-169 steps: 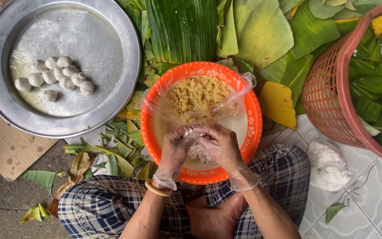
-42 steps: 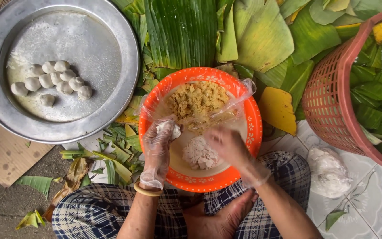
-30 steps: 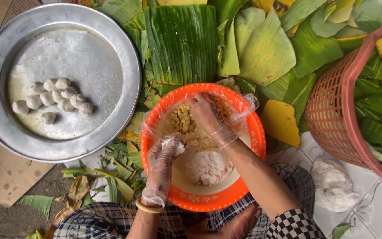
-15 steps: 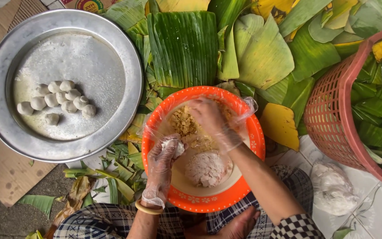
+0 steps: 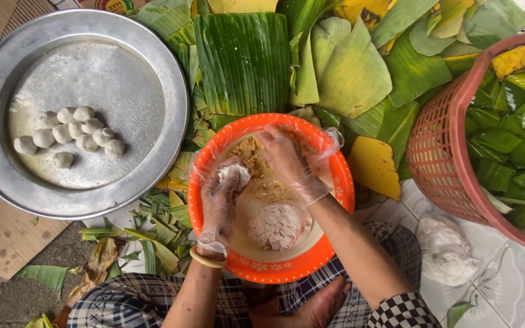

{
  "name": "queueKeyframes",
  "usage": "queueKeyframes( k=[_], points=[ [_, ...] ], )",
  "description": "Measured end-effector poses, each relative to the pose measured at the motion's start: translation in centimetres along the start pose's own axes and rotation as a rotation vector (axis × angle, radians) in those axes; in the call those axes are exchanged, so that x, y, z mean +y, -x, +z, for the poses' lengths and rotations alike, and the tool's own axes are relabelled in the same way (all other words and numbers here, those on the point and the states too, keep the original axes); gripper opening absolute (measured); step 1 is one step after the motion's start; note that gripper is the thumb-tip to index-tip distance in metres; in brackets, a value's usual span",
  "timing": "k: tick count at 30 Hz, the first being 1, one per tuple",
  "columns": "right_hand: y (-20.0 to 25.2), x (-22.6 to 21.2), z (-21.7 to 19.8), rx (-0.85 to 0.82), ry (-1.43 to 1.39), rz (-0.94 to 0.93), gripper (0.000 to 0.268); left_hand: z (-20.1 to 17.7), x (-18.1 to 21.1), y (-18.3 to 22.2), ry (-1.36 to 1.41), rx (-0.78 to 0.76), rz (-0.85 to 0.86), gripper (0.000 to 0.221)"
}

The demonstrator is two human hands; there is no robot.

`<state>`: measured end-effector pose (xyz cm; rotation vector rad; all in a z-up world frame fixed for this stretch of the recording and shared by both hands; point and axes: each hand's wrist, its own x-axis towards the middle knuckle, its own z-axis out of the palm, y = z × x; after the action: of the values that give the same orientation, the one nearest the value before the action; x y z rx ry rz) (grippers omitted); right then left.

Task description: Forming small dough balls filled with mung bean paste on a floor covered with banana leaves.

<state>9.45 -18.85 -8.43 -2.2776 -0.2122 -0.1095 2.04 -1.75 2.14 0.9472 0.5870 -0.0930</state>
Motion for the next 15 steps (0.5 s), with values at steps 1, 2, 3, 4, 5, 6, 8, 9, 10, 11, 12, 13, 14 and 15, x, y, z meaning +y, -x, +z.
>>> queueKeyframes(
  k=[1,2,3,4,5,6,8,9,10,11,12,13,14,15],
  points=[
    [-0.3,-0.6,1.3,0.06,0.152,0.108,0.03,0.3,0.3,0.3,0.003,-0.005,-0.006,0.032],
    [-0.7,-1.1,2.6,0.121,0.306,0.217,0.029,0.6,0.7,0.5,0.005,-0.011,-0.014,0.033],
    [-1.0,-1.2,2.8,0.12,0.301,0.221,0.029,0.3,0.4,-0.1,0.0,-0.008,-0.015,0.033],
    [-1.2,-1.3,2.9,0.115,0.322,0.277,0.025,0.0,0.0,-0.5,0.019,0.013,0.004,0.032],
    [-1.3,-1.4,3.0,0.11,0.343,0.333,0.024,-0.3,-0.4,-0.8,0.037,0.035,0.022,0.032],
    [-1.3,-0.3,3.3,0.108,0.342,0.333,0.024,-0.6,-0.6,-1.2,0.037,0.037,0.022,0.032],
    [-1.3,1.9,3.8,0.074,-0.079,0.756,0.033,-1.1,-0.9,-1.7,0.061,0.033,0.039,0.03],
    [-1.1,1.5,2.1,0.075,-0.08,0.757,0.033,-1.0,-0.8,-1.8,0.06,0.032,0.04,0.03],
    [-0.8,1.2,0.4,0.002,-0.024,0.414,0.022,-0.9,-0.9,-1.8,0.041,0.041,0.052,0.031],
    [-0.5,0.8,-1.3,-0.07,0.031,0.071,0.025,-0.8,-0.9,-1.8,0.022,0.049,0.065,0.032],
    [0.3,-0.2,-2.2,-0.075,0.036,0.075,0.025,-0.4,-0.5,-1.4,0.025,0.051,0.059,0.032],
    [1.2,-1.2,-3.2,-0.048,-0.151,0.181,0.025,0.0,-0.1,-1.1,0.002,0.003,0.026,0.038],
    [2.0,-2.3,-4.1,-0.019,-0.34,0.286,0.026,0.3,0.4,-0.7,-0.024,-0.044,-0.003,0.044],
    [2.8,-2.6,-4.2,-0.021,-0.338,0.288,0.026,0.5,-0.2,-0.7,-0.023,-0.042,-0.006,0.044]
  ],
)
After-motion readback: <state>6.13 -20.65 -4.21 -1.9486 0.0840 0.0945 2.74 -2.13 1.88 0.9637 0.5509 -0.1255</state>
